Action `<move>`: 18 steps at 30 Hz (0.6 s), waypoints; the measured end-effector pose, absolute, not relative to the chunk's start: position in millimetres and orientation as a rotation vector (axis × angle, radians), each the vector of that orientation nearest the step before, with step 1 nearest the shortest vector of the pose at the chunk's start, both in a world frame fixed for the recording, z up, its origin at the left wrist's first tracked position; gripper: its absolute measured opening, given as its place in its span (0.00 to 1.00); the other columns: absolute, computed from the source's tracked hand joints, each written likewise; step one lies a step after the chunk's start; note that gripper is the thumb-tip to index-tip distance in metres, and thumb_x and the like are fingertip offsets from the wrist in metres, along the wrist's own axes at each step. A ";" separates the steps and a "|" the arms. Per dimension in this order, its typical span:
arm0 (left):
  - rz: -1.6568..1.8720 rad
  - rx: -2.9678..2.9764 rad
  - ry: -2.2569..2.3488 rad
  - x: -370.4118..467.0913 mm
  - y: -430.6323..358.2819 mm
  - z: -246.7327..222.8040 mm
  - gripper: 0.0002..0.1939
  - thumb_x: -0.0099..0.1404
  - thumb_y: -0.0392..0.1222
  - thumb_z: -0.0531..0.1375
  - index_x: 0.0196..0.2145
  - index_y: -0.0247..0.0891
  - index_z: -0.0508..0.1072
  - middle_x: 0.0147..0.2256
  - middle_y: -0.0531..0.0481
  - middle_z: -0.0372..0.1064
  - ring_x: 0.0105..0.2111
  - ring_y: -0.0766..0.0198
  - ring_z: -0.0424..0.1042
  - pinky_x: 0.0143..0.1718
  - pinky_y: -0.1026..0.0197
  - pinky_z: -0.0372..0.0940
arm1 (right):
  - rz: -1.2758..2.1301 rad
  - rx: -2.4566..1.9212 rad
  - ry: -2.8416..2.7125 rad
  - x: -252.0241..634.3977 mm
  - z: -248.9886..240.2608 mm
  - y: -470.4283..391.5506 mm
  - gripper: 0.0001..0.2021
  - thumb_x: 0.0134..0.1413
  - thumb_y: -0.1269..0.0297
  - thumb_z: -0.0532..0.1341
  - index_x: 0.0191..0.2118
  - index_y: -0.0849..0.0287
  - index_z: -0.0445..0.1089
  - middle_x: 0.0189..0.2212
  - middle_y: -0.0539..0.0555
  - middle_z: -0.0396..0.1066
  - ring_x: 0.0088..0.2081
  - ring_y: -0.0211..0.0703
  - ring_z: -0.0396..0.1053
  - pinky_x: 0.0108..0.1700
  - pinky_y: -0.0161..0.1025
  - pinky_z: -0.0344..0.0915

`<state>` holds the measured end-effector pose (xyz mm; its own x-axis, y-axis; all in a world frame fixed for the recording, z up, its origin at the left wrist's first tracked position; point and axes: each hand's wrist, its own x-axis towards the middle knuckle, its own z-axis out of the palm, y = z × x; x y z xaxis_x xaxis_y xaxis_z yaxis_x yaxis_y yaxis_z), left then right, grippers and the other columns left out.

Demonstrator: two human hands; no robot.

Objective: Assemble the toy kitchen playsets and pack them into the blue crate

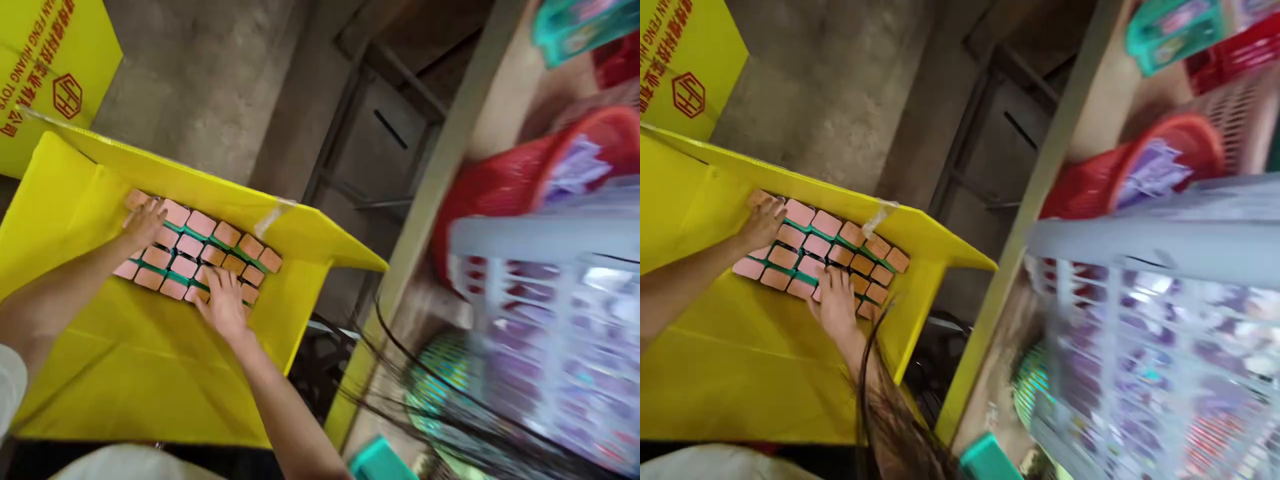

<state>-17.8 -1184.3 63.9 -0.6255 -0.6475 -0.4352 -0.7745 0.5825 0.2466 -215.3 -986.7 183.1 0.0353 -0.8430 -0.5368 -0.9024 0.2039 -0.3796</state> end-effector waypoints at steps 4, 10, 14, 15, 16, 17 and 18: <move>0.511 -1.222 2.391 35.3 -1232.0 -20.3 0.32 0.70 0.35 0.50 0.71 0.27 0.56 0.70 0.28 0.53 0.71 0.34 0.46 0.65 0.35 0.52 | 0.199 -1.657 1.802 -170.7 40.9 -1121.2 0.42 0.65 0.54 0.66 0.76 0.63 0.49 0.71 0.69 0.56 0.70 0.61 0.55 0.70 0.60 0.58; 0.405 -1.213 2.409 38.3 -1233.4 -82.7 0.31 0.72 0.34 0.47 0.71 0.28 0.56 0.65 0.25 0.58 0.68 0.32 0.51 0.61 0.33 0.54 | 0.367 -1.583 1.850 -143.2 -74.0 -1164.7 0.42 0.65 0.61 0.66 0.76 0.67 0.46 0.72 0.74 0.54 0.72 0.64 0.49 0.72 0.71 0.44; 0.339 -1.195 2.365 36.5 -1230.9 -76.3 0.26 0.67 0.34 0.53 0.61 0.22 0.67 0.58 0.23 0.65 0.63 0.34 0.58 0.61 0.35 0.54 | 0.255 -1.636 1.886 -142.9 -85.9 -1153.7 0.36 0.67 0.69 0.59 0.75 0.70 0.47 0.72 0.76 0.52 0.72 0.64 0.50 0.72 0.73 0.43; 0.333 -1.189 2.362 39.0 -1230.1 -69.3 0.24 0.66 0.34 0.55 0.59 0.22 0.69 0.57 0.23 0.66 0.62 0.34 0.59 0.62 0.35 0.54 | 0.222 -1.666 1.868 -143.7 -82.5 -1151.8 0.37 0.66 0.68 0.62 0.74 0.72 0.49 0.72 0.77 0.52 0.72 0.64 0.51 0.72 0.72 0.45; 0.325 -1.193 2.362 41.4 -1228.9 -60.3 0.23 0.66 0.34 0.56 0.57 0.23 0.70 0.56 0.23 0.67 0.62 0.34 0.60 0.61 0.36 0.56 | 0.198 -1.694 1.839 -144.7 -75.7 -1150.2 0.38 0.64 0.67 0.64 0.73 0.73 0.51 0.72 0.77 0.53 0.72 0.65 0.51 0.72 0.70 0.46; 0.320 -1.200 2.368 41.9 -1227.0 -49.8 0.22 0.66 0.35 0.58 0.56 0.23 0.71 0.55 0.25 0.69 0.60 0.35 0.63 0.60 0.36 0.59 | 0.182 -1.714 1.806 -145.7 -65.0 -1148.5 0.37 0.62 0.66 0.65 0.71 0.75 0.53 0.72 0.78 0.54 0.72 0.64 0.53 0.72 0.67 0.47; 0.331 -1.197 2.393 39.1 -1224.3 -38.2 0.20 0.67 0.37 0.60 0.55 0.25 0.72 0.53 0.28 0.70 0.58 0.37 0.65 0.58 0.37 0.62 | 0.168 -1.725 1.780 -146.8 -49.8 -1146.4 0.36 0.63 0.65 0.64 0.70 0.77 0.54 0.71 0.76 0.55 0.71 0.61 0.54 0.72 0.64 0.48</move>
<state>39.1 -1224.3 -38.2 -0.5277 -0.6965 -0.4862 -0.8024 0.5966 0.0163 -146.8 -1146.4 -49.8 0.0722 -0.8498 -0.5221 -0.9326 0.1281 -0.3373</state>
